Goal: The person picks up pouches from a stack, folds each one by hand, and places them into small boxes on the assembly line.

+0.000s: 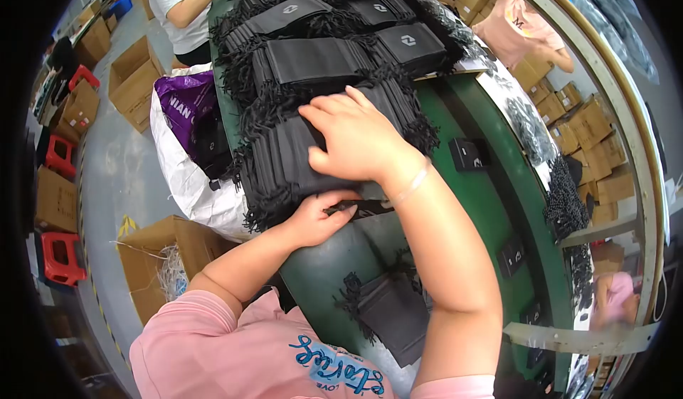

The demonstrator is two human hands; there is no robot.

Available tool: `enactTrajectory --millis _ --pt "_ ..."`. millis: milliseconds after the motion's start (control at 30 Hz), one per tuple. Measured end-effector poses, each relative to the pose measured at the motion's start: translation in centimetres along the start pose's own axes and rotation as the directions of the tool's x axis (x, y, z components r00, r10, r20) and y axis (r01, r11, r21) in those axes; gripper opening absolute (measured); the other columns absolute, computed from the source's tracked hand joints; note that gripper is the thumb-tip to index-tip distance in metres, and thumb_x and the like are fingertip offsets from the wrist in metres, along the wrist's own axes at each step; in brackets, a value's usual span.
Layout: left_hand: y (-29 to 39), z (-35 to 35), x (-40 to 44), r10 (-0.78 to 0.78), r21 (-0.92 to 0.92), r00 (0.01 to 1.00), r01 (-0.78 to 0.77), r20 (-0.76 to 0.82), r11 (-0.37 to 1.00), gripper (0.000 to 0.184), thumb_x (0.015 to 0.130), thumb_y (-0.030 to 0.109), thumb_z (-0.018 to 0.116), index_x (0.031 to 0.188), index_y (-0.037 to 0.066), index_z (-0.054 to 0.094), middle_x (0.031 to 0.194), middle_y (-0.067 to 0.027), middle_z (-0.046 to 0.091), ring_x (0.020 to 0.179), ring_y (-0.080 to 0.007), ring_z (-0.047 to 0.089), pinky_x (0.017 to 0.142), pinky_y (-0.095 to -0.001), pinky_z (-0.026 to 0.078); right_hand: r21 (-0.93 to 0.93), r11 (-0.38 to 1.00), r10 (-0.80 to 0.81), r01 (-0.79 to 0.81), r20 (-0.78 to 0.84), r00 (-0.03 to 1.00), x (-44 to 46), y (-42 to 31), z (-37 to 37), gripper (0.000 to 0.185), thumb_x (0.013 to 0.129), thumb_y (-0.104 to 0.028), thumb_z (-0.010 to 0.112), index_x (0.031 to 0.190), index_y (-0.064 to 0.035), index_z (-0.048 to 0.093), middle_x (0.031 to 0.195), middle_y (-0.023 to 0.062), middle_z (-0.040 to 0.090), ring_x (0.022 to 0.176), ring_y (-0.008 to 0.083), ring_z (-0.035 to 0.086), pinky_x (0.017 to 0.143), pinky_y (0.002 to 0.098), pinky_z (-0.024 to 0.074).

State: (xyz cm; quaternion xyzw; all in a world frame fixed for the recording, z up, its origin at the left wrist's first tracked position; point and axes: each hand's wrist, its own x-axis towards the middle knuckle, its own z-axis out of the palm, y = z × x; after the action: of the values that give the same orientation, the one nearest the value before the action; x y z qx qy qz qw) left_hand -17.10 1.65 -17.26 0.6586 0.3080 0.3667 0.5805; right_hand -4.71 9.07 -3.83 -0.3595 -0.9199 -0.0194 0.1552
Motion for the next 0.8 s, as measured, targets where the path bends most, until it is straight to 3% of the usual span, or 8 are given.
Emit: enactTrajectory --millis 100,200,333,367,500,667,800 --pt "-0.5 0.7 -0.8 -0.012 -0.124 1.000 0.015 0.021 0.992 0.032 0.091 0.010 0.054 0.122 0.003 0.058 0.113 -0.0071 0.064 0.099 -0.0165 0.060 0.084 -0.0250 0.046 -0.011 1.000 -0.008 0.009 0.078 0.997 -1.6 -1.4 -1.3 0.053 0.072 -0.021 0.063 0.121 -0.0037 0.056 0.125 0.0100 0.055 0.115 0.0265 0.053 0.110 0.0436 0.0318" --pt "-2.3 2.1 -1.5 0.128 -0.261 0.986 -0.096 0.109 0.961 0.035 0.091 0.005 0.055 0.126 0.001 0.055 0.108 -0.0071 0.065 0.096 -0.0131 0.060 0.085 -0.0239 0.048 0.037 0.999 0.006 -0.011 0.135 0.991 -2.8 -2.2 -1.6 0.056 0.071 -0.021 0.067 0.124 -0.0041 0.055 0.129 0.0114 0.052 0.120 0.0283 0.050 0.110 0.0450 0.0320" --pt "-6.5 4.8 -2.9 -0.199 -0.334 0.974 0.225 0.111 0.915 0.035 0.093 0.006 0.055 0.127 0.001 0.053 0.111 -0.0059 0.063 0.098 -0.0122 0.059 0.086 -0.0235 0.047 0.040 0.999 -0.028 0.024 0.114 0.993 -3.4 -2.4 -1.1 0.058 0.071 -0.022 0.069 0.124 -0.0041 0.054 0.131 0.0135 0.050 0.125 0.0295 0.046 0.110 0.0436 0.0301" --pt "-6.2 4.6 -2.8 -0.199 -0.335 0.974 0.225 0.110 0.915 0.035 0.093 0.006 0.055 0.127 0.001 0.053 0.111 -0.0059 0.063 0.098 -0.0122 0.059 0.086 -0.0235 0.047 0.040 0.999 -0.029 0.024 0.114 0.993 -3.3 -2.4 -1.1 0.058 0.071 -0.022 0.069 0.124 -0.0041 0.054 0.131 0.0135 0.050 0.125 0.0295 0.046 0.110 0.0436 0.0301" --pt "-4.7 3.4 -2.5 0.008 -0.320 0.998 0.011 0.057 0.947 0.033 0.092 0.005 0.055 0.125 0.001 0.055 0.114 -0.0072 0.062 0.100 -0.0127 0.059 0.088 -0.0242 0.047 0.022 0.999 0.043 -0.044 0.081 0.996 -2.3 -2.1 -1.4 0.063 0.070 -0.024 0.073 0.126 -0.0039 0.053 0.135 0.0137 0.046 0.128 0.0311 0.043 0.110 0.0432 0.0308" --pt "-4.4 3.3 -2.1 0.102 -0.195 0.994 -0.093 0.037 0.976 0.031 0.094 0.010 0.054 0.125 0.002 0.055 0.114 -0.0064 0.063 0.102 -0.0137 0.058 0.091 -0.0265 0.047 -0.093 0.996 0.007 -0.003 0.041 0.999 -2.5 -2.3 -1.4 0.068 0.069 -0.033 0.075 0.125 -0.0029 0.053 0.135 0.0135 0.047 0.127 0.0307 0.044 0.110 0.0417 0.0312" --pt "-4.2 3.9 -1.7 0.122 -0.180 0.992 -0.114 0.034 0.977 0.031 0.094 0.009 0.054 0.124 0.002 0.056 0.114 -0.0069 0.063 0.102 -0.0146 0.058 0.091 -0.0270 0.047 -0.043 0.999 0.001 0.003 0.088 0.996 -3.4 -2.1 -0.6 0.071 0.068 -0.037 0.075 0.124 -0.0013 0.052 0.133 0.0124 0.048 0.128 0.0298 0.042 0.110 0.0422 0.0296"
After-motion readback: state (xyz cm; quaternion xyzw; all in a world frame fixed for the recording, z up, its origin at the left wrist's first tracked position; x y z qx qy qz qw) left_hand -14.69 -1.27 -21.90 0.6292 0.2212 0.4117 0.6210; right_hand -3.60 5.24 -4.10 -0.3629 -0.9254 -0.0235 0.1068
